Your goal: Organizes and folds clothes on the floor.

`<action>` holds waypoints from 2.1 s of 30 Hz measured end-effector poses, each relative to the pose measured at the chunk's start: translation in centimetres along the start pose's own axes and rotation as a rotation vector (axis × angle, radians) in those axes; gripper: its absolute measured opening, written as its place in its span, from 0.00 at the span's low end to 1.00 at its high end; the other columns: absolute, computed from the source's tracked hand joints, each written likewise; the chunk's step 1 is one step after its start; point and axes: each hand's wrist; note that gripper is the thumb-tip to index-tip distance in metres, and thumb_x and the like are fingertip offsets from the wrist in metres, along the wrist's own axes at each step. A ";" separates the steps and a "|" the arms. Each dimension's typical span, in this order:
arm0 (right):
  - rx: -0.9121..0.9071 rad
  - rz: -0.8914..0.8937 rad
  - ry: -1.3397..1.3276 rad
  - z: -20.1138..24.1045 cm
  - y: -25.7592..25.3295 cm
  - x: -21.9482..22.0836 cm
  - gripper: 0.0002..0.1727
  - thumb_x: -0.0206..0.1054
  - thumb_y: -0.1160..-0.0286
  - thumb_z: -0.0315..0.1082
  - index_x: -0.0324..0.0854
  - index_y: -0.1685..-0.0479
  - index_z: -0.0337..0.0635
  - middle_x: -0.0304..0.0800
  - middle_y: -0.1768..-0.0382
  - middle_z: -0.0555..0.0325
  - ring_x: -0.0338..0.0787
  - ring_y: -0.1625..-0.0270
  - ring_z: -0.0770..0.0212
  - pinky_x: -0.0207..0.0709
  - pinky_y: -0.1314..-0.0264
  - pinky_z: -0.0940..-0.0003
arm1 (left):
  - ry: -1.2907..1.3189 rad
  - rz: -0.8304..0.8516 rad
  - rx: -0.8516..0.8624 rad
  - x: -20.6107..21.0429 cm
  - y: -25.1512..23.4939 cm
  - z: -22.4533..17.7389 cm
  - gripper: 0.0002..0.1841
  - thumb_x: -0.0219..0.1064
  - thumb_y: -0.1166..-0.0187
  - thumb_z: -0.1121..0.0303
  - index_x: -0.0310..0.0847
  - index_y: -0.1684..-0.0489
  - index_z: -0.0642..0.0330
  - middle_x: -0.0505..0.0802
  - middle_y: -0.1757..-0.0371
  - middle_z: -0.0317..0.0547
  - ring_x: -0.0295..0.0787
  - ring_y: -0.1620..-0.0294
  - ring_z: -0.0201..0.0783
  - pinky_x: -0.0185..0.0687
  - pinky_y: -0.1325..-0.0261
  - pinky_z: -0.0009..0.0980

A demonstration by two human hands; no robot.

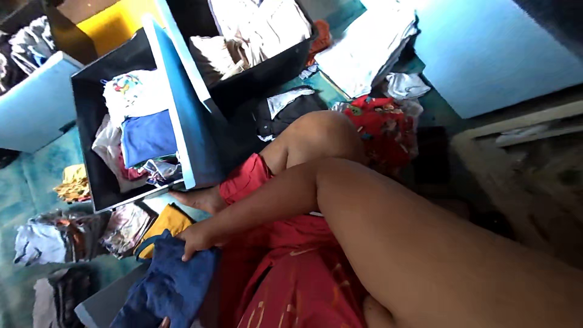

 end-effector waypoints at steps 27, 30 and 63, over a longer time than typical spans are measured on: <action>0.135 -0.180 0.246 -7.6 -4.1 -3.6 0.14 0.55 0.08 0.37 0.79 0.50 0.33 0.82 0.80 0.61 0.79 0.84 0.72 0.78 0.79 0.76 | -0.037 -0.463 0.477 -14.4 2.4 -12.9 0.20 0.63 0.29 0.79 0.76 0.40 0.47 0.92 0.48 0.30 0.90 0.45 0.28 0.89 0.40 0.31; 0.076 -0.294 0.607 -9.5 -5.0 -5.3 0.16 0.59 0.10 0.39 0.82 0.52 0.31 0.85 0.69 0.50 0.84 0.71 0.60 0.82 0.63 0.59 | -0.031 -0.354 0.561 -20.8 -0.7 -13.1 0.22 0.69 0.27 0.73 0.75 0.34 0.49 0.90 0.42 0.35 0.89 0.39 0.34 0.88 0.36 0.37; -0.102 -0.399 1.049 -8.9 -5.6 -2.7 0.21 0.50 0.20 0.30 0.83 0.59 0.16 0.89 0.62 0.26 0.92 0.58 0.35 0.84 0.49 0.41 | -0.134 -0.832 0.072 -37.8 -31.0 -15.2 0.21 0.65 0.25 0.73 0.73 0.32 0.54 0.87 0.51 0.44 0.87 0.60 0.36 0.85 0.60 0.33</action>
Point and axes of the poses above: each hand's wrist, its own y-axis away from the middle knuckle, its own x-axis out of the palm, z = x × y
